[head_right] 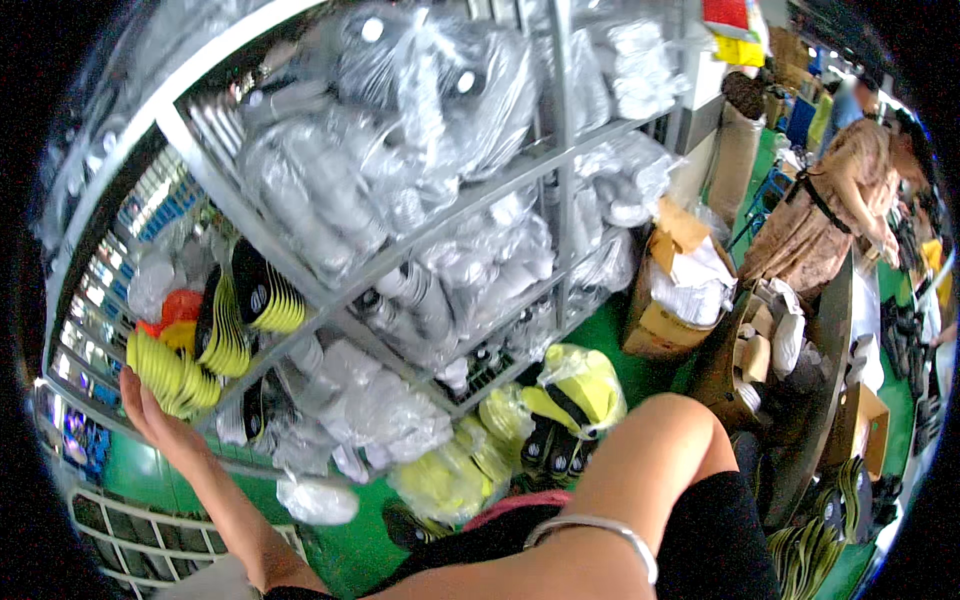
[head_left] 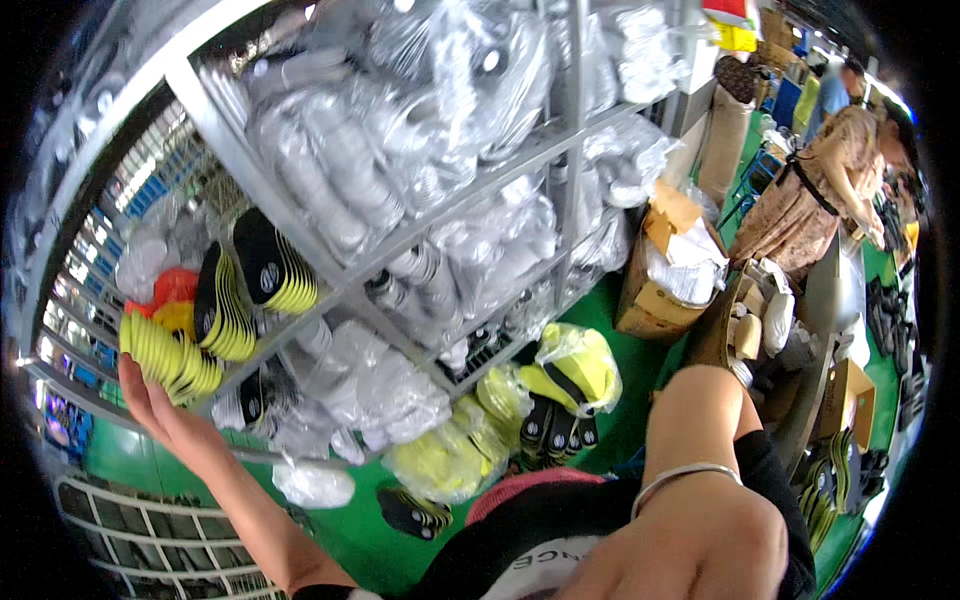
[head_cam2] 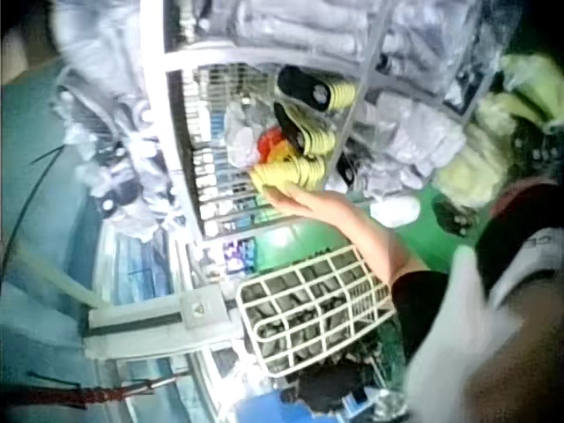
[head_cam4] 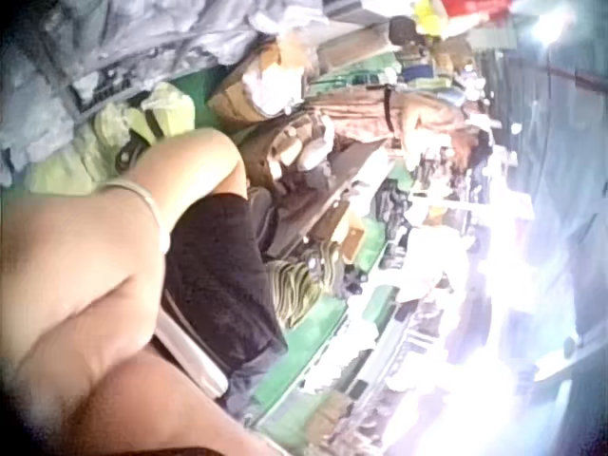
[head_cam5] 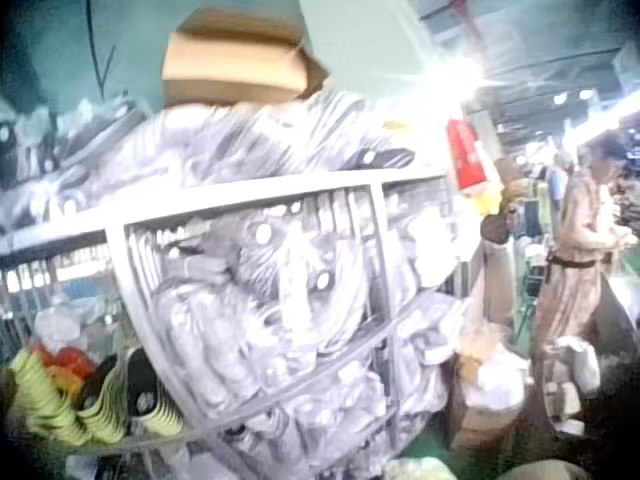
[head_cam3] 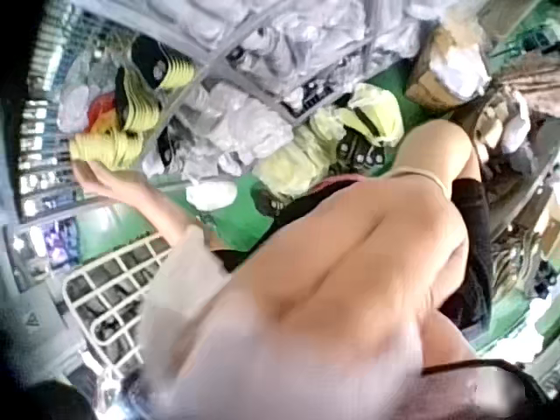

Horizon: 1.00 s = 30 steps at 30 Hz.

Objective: The person collects insoles from a shelf, gathers a pair of shoes from a conveyor belt, and inserts the insoles into the shoes.

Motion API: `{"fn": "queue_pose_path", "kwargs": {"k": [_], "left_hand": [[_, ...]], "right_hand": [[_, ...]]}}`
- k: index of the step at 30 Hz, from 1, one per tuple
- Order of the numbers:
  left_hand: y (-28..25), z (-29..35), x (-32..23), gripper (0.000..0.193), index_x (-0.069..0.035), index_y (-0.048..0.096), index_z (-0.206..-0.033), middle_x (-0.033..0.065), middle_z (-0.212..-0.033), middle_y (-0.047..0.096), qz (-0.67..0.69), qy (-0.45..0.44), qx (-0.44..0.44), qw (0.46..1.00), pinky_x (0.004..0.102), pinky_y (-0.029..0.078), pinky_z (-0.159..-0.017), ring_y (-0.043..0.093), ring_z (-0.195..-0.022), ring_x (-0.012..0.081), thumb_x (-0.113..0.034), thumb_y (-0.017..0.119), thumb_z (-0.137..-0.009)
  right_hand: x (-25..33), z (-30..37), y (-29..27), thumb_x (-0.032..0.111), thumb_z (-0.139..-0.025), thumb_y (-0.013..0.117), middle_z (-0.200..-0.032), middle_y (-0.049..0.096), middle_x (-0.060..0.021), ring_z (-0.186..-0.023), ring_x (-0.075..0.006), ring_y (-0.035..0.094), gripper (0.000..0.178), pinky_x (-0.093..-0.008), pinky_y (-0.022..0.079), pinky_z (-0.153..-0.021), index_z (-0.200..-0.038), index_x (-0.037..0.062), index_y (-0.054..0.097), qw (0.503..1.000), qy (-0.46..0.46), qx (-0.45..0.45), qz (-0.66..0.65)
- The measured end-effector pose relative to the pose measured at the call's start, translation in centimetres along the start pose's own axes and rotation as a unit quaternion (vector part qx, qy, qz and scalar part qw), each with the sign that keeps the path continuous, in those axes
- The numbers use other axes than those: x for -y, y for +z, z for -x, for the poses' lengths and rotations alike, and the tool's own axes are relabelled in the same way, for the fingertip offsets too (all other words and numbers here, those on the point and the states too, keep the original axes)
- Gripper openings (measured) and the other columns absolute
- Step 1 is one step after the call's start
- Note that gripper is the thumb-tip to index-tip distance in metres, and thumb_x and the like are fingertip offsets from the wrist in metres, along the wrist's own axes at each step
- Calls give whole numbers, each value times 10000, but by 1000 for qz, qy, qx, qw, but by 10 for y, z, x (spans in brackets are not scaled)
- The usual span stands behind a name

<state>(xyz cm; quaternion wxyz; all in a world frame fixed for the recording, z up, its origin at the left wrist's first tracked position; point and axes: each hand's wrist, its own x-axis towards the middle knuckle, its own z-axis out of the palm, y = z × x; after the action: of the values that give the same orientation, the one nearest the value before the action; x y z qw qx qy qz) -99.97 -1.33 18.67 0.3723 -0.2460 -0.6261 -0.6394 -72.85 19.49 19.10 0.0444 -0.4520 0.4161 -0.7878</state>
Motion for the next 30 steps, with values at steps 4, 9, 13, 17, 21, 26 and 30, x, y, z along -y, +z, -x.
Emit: {"fn": "queue_pose_path", "kwargs": {"k": [4,9,13,17,21,26,30], "left_hand": [[12,44,-127,428,-25,342,-1209,148,-1233,360,147,111,123,975,333,244,-944,352,-1127,217,-150,452,-815],[50,103,-178,413,-31,353,-1199,137,-1210,372,308,109,256,910,327,257,-912,363,-1089,210,-148,455,-816],[65,123,-191,402,-35,361,-1190,129,-1191,381,341,80,284,893,323,266,-887,371,-1059,205,-146,457,-816],[51,114,-223,390,-39,370,-1182,120,-1172,390,318,112,284,898,318,276,-862,380,-1029,200,-144,459,-817],[41,106,-223,379,-44,378,-1173,112,-1152,400,333,128,264,896,314,286,-836,388,-999,194,-143,461,-817],[31,92,-202,364,-49,389,-1163,101,-1129,411,343,114,278,890,308,299,-805,398,-961,187,-140,463,-818],[9,83,-192,353,-53,397,-1154,93,-1110,421,341,120,269,893,304,308,-779,407,-931,182,-139,465,-818]], "right_hand": [[26,15,41,252,-806,519,-970,522,-110,-920,-150,488,370,-291,402,-746,-1065,-9,476,996,-48,76,30],[46,44,79,261,-807,515,-973,512,-126,-925,-168,484,387,-309,401,-741,-1068,-20,468,989,-74,81,96],[54,62,98,268,-807,512,-976,503,-139,-929,-182,480,400,-323,400,-738,-1071,-28,462,985,-87,63,134],[70,65,118,276,-807,508,-979,495,-152,-933,-196,476,414,-336,399,-734,-1074,-36,457,974,-114,92,173],[66,60,118,283,-808,505,-982,487,-165,-937,-211,472,427,-350,398,-731,-1077,-44,451,966,-92,113,214],[58,43,114,292,-808,501,-985,476,-181,-941,-228,467,445,-368,396,-727,-1081,-54,443,969,-92,101,205],[38,17,95,299,-808,498,-988,468,-194,-945,-243,464,459,-382,395,-723,-1084,-63,437,973,-67,141,169]]}}
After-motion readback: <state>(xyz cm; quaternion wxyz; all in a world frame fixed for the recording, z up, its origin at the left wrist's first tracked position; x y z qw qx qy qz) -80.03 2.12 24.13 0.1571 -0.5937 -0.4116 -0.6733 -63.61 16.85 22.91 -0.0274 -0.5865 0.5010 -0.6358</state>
